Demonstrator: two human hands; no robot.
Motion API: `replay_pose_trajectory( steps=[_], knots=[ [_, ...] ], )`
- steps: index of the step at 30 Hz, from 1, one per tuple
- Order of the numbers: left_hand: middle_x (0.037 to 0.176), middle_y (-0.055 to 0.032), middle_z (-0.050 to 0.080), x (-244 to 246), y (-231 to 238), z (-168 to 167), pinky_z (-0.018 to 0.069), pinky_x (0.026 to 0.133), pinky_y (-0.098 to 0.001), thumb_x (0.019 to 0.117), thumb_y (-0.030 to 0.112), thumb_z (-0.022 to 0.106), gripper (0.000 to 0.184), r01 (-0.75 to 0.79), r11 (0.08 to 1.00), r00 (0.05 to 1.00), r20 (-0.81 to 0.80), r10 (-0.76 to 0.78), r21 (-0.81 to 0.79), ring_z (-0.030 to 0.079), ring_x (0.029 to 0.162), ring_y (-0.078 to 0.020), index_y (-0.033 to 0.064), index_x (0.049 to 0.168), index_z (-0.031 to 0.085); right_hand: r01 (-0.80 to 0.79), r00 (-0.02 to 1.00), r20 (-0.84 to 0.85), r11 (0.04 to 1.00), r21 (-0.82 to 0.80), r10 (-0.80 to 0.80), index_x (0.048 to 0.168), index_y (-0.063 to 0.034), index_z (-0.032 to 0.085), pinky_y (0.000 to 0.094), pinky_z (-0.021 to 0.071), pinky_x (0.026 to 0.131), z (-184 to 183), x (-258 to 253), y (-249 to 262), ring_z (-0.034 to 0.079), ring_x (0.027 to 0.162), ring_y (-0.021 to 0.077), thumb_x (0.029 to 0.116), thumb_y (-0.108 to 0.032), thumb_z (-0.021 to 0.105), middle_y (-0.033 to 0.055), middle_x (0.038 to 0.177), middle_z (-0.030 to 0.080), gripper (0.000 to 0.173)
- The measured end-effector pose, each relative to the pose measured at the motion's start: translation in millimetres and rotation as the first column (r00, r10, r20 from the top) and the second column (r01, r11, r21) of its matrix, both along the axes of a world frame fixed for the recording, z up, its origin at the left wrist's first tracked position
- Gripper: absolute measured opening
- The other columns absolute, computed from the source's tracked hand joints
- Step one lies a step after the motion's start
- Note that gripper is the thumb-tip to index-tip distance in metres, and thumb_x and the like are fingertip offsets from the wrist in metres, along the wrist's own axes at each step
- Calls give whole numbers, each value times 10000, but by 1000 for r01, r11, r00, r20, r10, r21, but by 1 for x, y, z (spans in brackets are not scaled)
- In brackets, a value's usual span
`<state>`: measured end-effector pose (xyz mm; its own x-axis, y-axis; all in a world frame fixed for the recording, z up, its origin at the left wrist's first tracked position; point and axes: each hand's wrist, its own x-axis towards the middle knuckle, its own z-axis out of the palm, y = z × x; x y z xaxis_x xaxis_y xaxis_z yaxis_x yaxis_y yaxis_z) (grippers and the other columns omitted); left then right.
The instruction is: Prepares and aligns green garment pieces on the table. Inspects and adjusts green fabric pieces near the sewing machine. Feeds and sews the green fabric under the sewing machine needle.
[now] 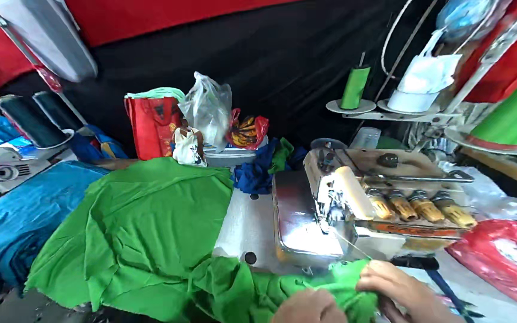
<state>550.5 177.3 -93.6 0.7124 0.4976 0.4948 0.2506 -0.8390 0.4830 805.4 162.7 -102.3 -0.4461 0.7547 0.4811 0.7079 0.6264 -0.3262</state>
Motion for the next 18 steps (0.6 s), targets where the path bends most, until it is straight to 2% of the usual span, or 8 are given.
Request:
replay_pose_trajectory(
  steps=[4,6,8,11,12,15,17,18],
  knots=[
    [958,-221,652,-19,7,39,573,781,-349,879,109,765,216,23,995,993,118,-12,-92,675,873,-287,-72,941,664,-12,998,-54,999,39,14,999,34,726,487,508,901,32,-24,-13,663,952,390,946,-28,588,251,987,697,161],
    [918,-215,633,-44,9,51,537,777,-307,842,106,803,267,90,988,972,226,-60,-126,641,863,-247,-77,923,627,-21,988,-155,1000,-10,19,1026,60,706,494,479,990,36,-34,-20,651,1059,376,984,-57,577,267,1068,688,179],
    [988,-204,619,-69,11,60,515,837,-295,858,159,802,361,144,977,970,215,-109,-155,619,941,-217,-63,1043,586,-23,958,-288,994,-111,-10,1103,92,671,375,513,1008,41,-44,-23,664,1096,219,1032,-84,533,219,1119,697,235],
    [1145,-200,688,-100,11,81,592,856,-461,851,136,794,535,-34,991,996,-89,22,-132,705,998,-293,-17,1315,576,47,908,-404,985,-164,-110,1119,94,641,189,525,804,69,-72,-27,617,870,-24,1031,-106,474,74,958,691,275],
    [1133,-191,708,-111,17,82,592,842,-520,860,122,776,489,-99,992,981,-177,84,-75,717,990,-324,-3,1304,615,68,906,-407,990,-124,-113,1098,57,662,155,514,756,80,-79,-26,599,822,-59,1033,-155,491,24,909,683,280],
    [1006,-113,740,-151,48,85,552,864,-575,890,196,772,219,-247,951,887,-351,300,187,714,960,-306,63,1064,757,122,933,-350,989,85,-85,1033,-116,708,83,460,617,100,-97,-11,540,691,-117,1019,-320,524,-110,787,636,275],
    [903,-106,723,-178,61,94,529,846,-594,886,233,783,154,-351,869,796,-378,473,349,702,903,-319,83,920,781,132,935,-344,984,124,-82,1029,-176,711,75,462,599,109,-108,-5,551,680,-125,1002,-341,532,-154,774,632,245],
    [901,-132,716,-186,62,101,528,837,-610,907,231,763,164,-430,823,747,-367,555,370,699,902,-345,69,927,782,111,934,-351,990,92,-72,1033,-173,713,78,477,614,116,-114,-7,567,695,-124,1000,-337,548,-156,785,643,235]
  ],
)
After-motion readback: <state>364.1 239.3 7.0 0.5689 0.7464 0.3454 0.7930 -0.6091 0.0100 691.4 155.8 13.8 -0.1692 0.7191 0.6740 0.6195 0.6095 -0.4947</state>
